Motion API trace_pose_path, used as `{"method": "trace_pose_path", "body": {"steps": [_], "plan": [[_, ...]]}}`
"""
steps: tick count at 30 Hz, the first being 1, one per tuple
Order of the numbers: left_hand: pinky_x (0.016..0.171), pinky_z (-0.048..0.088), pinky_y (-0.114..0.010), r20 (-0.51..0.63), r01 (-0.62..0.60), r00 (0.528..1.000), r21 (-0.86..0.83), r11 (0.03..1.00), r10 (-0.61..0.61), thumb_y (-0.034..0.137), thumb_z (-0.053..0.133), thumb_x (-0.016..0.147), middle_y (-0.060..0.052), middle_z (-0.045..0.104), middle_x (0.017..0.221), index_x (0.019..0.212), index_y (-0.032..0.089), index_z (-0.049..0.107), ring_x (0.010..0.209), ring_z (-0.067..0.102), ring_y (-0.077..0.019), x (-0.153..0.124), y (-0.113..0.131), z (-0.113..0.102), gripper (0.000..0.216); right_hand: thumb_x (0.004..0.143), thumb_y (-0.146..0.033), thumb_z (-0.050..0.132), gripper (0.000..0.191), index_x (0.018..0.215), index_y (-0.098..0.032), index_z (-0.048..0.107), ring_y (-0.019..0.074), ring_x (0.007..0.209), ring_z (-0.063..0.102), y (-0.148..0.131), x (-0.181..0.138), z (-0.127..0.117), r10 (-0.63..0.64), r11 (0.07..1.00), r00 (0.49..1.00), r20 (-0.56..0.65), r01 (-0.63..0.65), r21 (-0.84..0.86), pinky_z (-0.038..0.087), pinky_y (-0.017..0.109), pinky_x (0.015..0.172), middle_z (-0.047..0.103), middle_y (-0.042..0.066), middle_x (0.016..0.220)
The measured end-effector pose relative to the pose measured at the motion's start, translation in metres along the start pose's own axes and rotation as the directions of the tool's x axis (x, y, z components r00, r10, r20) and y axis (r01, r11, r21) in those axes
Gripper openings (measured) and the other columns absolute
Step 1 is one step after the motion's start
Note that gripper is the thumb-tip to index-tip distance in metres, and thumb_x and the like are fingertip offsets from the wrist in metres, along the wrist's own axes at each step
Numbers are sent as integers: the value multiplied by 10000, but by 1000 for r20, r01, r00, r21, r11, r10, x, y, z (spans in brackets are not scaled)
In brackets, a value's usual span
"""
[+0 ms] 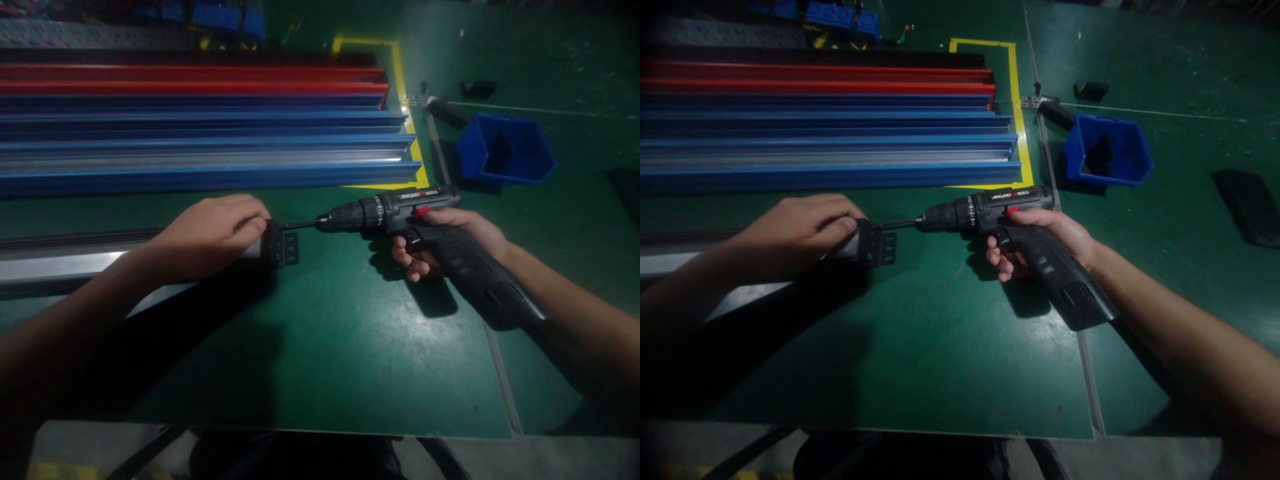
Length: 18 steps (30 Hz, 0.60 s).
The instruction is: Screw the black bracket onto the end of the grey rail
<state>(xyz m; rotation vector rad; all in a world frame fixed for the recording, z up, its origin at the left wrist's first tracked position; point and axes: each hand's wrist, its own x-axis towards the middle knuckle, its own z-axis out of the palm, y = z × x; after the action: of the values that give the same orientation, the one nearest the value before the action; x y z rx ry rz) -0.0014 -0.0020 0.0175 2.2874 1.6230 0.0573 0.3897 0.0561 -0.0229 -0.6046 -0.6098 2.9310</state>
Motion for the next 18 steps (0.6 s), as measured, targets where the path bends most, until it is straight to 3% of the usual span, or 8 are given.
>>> {"method": "trace_pose_path", "body": {"steps": [12, 18], "plan": [[837, 459, -381, 2, 1, 1000, 0, 1000, -1, 499, 308, 966, -94, 692, 1036, 1007, 174, 684, 931, 638, -271, 0, 0, 0, 499, 1002, -466, 509, 465, 1203, -51, 568, 209, 947, 722, 1, 0, -1, 7, 1000, 1000, 10, -7, 17, 551, 360, 980, 696, 150, 1107], [824, 454, -371, -8, -4, 1000, 9, 1000, 4, 495, 295, 963, -87, 692, 1016, 996, 172, 682, 924, 636, -262, 1, -1, 1, 505, 1011, -467, 497, 478, 1227, -44, 539, 220, 1011, 718, 0, 0, -4, 9, 1000, 997, 70, -9, 9, 554, 356, 995, 690, 158, 1140]]}}
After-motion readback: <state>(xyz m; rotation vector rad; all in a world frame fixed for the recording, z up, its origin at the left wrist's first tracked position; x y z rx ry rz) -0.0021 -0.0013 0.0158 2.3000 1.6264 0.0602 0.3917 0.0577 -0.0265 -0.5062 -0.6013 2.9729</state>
